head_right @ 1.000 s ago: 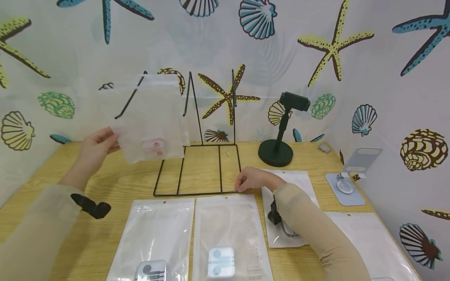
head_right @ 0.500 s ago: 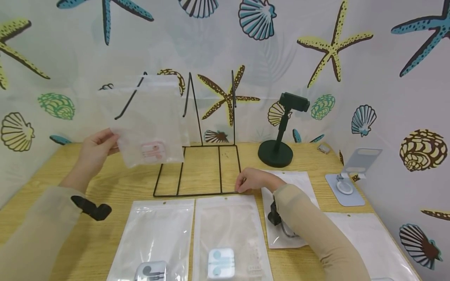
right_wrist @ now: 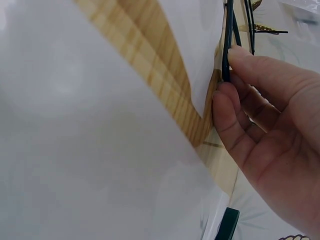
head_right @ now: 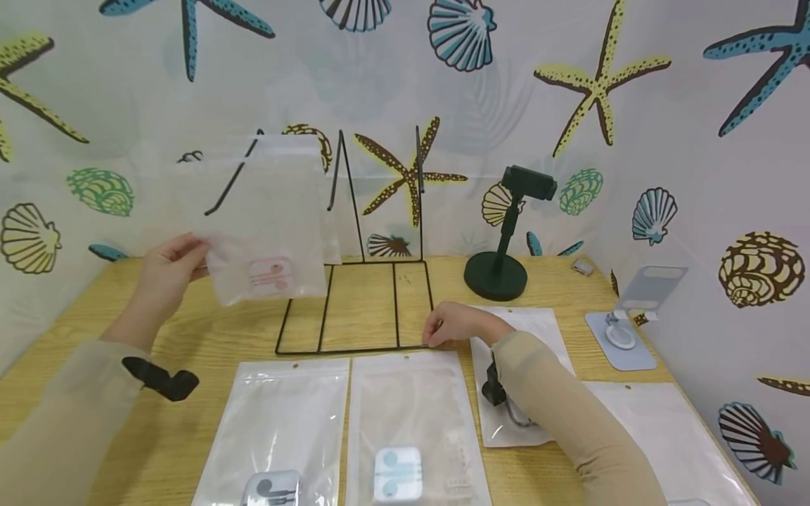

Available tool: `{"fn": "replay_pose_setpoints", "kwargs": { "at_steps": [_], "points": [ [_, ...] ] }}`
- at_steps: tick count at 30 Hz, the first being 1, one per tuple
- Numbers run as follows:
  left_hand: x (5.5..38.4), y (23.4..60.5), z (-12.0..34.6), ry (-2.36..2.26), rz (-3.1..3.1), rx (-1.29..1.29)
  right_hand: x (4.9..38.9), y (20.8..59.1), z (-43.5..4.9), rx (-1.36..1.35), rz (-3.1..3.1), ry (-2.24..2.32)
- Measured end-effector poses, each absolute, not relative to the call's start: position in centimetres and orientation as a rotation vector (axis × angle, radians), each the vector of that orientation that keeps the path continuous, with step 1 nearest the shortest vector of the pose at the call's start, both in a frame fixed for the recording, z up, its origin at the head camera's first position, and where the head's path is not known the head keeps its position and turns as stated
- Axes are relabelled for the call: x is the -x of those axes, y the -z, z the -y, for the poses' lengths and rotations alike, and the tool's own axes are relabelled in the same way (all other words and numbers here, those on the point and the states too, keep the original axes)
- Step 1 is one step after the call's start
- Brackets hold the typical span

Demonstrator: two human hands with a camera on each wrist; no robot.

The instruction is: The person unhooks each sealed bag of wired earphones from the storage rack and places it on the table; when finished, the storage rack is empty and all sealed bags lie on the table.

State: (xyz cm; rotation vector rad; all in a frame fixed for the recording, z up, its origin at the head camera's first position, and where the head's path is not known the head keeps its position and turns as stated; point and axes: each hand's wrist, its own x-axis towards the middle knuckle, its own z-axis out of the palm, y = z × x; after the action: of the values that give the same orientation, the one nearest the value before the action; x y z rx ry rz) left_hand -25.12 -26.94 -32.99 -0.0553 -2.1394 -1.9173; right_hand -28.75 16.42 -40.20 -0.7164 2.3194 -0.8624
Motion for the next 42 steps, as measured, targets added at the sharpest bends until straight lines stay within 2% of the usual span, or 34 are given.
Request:
{"fn": "replay_pose_setpoints", "kwargs": {
  "at_steps": [11,42],
  "points": [
    [24.4,33.1,27.2,2.006,2.061,0.152,28.9,40.3,-16.5,0.738,-2.316,0.868],
    [21.1,33.2,27.8,1.941,2.150,0.188,28.5,39.9,-16.5,0.738,-2.325,0.846]
  ]
}}
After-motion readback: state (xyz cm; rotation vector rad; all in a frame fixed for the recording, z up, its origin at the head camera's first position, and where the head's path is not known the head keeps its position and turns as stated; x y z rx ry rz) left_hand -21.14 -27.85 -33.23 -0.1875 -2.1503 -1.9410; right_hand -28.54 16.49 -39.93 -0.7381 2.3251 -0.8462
